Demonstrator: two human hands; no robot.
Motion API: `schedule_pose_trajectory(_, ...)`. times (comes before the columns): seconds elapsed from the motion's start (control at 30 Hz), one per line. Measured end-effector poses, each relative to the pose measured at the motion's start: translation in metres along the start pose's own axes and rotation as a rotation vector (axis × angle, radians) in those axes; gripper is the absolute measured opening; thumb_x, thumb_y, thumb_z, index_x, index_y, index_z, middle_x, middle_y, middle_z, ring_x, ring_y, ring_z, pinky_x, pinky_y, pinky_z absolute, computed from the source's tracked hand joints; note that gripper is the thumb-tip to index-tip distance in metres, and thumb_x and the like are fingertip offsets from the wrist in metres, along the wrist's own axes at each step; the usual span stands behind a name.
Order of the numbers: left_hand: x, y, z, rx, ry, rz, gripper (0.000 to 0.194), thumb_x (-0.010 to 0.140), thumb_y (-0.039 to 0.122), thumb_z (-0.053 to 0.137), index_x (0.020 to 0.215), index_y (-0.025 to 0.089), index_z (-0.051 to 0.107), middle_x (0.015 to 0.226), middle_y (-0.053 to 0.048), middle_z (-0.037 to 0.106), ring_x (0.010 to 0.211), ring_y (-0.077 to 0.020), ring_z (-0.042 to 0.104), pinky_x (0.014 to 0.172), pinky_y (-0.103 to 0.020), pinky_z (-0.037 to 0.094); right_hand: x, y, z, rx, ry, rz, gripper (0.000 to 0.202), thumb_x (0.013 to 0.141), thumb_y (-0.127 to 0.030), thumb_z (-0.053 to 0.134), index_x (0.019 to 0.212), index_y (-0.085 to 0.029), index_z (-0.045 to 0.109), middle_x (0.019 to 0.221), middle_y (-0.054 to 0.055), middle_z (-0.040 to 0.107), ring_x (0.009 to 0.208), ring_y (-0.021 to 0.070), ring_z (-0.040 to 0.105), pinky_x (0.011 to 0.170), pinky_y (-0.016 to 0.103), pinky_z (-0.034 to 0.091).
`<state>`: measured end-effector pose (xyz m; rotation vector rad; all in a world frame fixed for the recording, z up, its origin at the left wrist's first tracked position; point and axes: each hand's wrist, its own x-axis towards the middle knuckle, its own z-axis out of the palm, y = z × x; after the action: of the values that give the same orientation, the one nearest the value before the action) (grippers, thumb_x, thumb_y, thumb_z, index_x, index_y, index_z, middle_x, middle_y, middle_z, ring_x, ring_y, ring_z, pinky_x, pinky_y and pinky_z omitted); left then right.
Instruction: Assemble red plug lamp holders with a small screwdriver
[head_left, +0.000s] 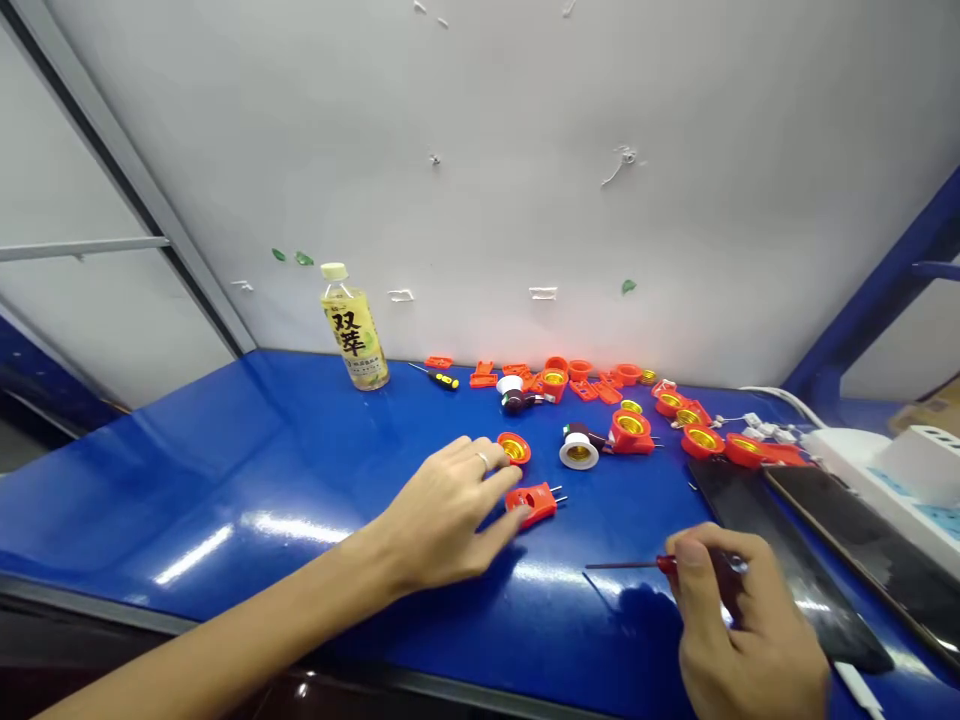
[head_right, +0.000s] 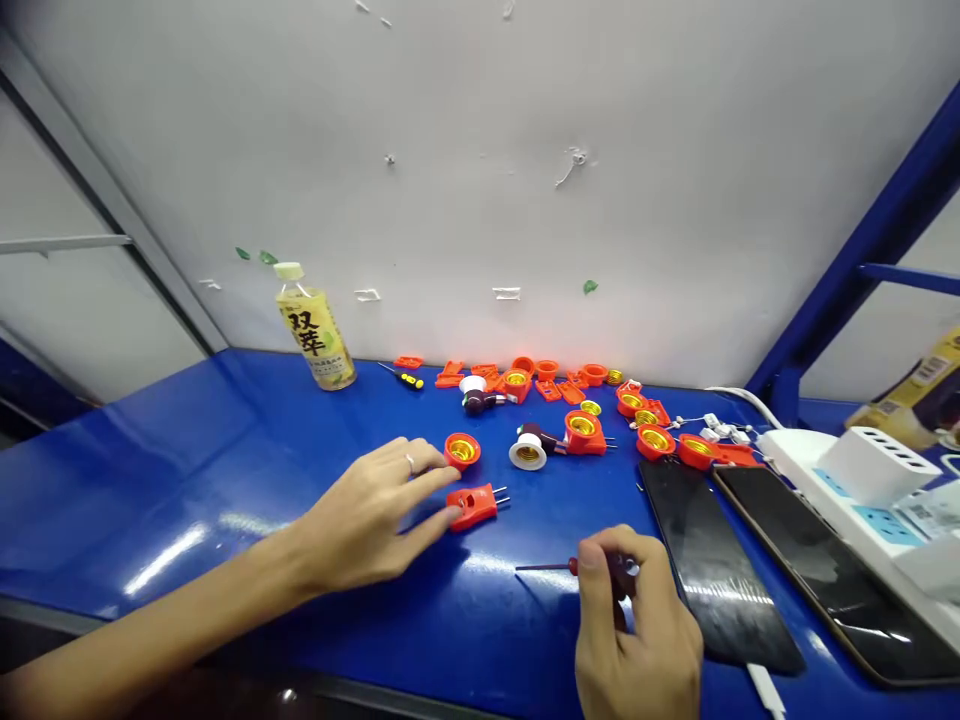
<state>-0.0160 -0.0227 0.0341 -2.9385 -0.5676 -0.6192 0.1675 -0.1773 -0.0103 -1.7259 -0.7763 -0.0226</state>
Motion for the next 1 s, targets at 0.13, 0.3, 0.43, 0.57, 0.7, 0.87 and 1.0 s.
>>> schedule_pose_trajectory(0.13,0.026,0.023,0.012,0.153,-0.21,0.057,0.032,0.094,0.038,0.063,0.102,0.008,0.069,0.099,-0.016,0.066,0.097,-0.0321,0.062,0.086,-0.044,0.05,0.0,0.003,0.003,0.099,0.119,0.1,0.054,0.085,-0.073,0.06,0.09,-0.02,0.064,0.069,0.005,0.067,0.059,0.0175,0.065,0.058,0.028,0.053)
schedule_pose_trajectory(0.3,0.041,0.013,0.004,-0.433,-0.272,-0.149,0.02,0.097,0.033,0.056,0.094,0.015,0.064,0.091,-0.007,0.063,0.084,-0.0217,0.058,0.079,-0.035,0.047,0.001,-0.002,0.003,0.423,0.404,0.063,0.036,0.086,-0.052,0.073,0.087,-0.017,0.065,0.069,0.004,0.067,0.051,0.0138,0.064,0.042,0.022,0.05)
schedule_pose_trajectory(0.43,0.04,0.009,0.002,-1.329,-0.311,-0.274,0.041,0.097,0.057,0.054,0.103,0.017,0.059,0.096,-0.003,0.057,0.087,-0.0164,0.053,0.081,-0.028,0.043,0.001,0.002,-0.003,0.614,0.248,-0.208,0.033,0.094,-0.05,0.063,0.089,-0.017,0.062,0.073,0.002,0.065,0.039,0.0083,0.054,0.031,0.02,0.037)
schedule_pose_trajectory(0.57,0.033,0.015,0.018,-1.533,-0.389,-0.268,0.048,0.094,0.061,0.06,0.101,0.014,0.059,0.096,-0.002,0.051,0.088,-0.0151,0.046,0.081,-0.026,0.038,-0.001,0.012,0.001,0.68,0.141,-0.403,0.017,0.102,-0.034,0.055,0.098,-0.018,0.06,0.076,0.001,0.065,0.039,0.0069,0.053,0.029,0.017,0.036)
schedule_pose_trajectory(0.7,0.028,0.014,0.026,-1.525,-0.376,-0.256,0.044,0.095,0.06,0.059,0.097,0.015,0.056,0.093,-0.001,0.048,0.084,-0.0139,0.042,0.077,-0.024,0.036,0.0,0.016,0.004,0.647,0.056,-0.482,0.011,0.104,-0.026,0.05,0.103,-0.019,0.058,0.076,0.0,0.064,0.041,0.0066,0.054,0.032,0.017,0.038)
schedule_pose_trajectory(0.87,0.022,0.013,0.026,-1.517,-0.295,-0.281,0.037,0.095,0.053,0.06,0.094,0.017,0.054,0.089,0.0,0.05,0.081,-0.0134,0.045,0.076,-0.024,0.038,-0.004,0.011,0.003,0.348,0.099,-0.44,0.017,0.1,-0.034,0.058,0.096,-0.02,0.065,0.071,-0.001,0.068,0.044,0.0069,0.056,0.04,0.019,0.041)
schedule_pose_trajectory(1.0,0.019,0.016,0.029,-1.305,-0.098,-0.247,0.021,0.096,0.038,0.06,0.097,0.017,0.059,0.09,-0.001,0.056,0.081,-0.0144,0.051,0.077,-0.026,0.042,-0.009,-0.002,0.005,0.008,0.248,-0.067,0.052,0.097,-0.059,0.052,0.065,-0.019,0.064,0.049,-0.002,0.056,0.041,0.0091,0.051,0.045,0.023,0.039)
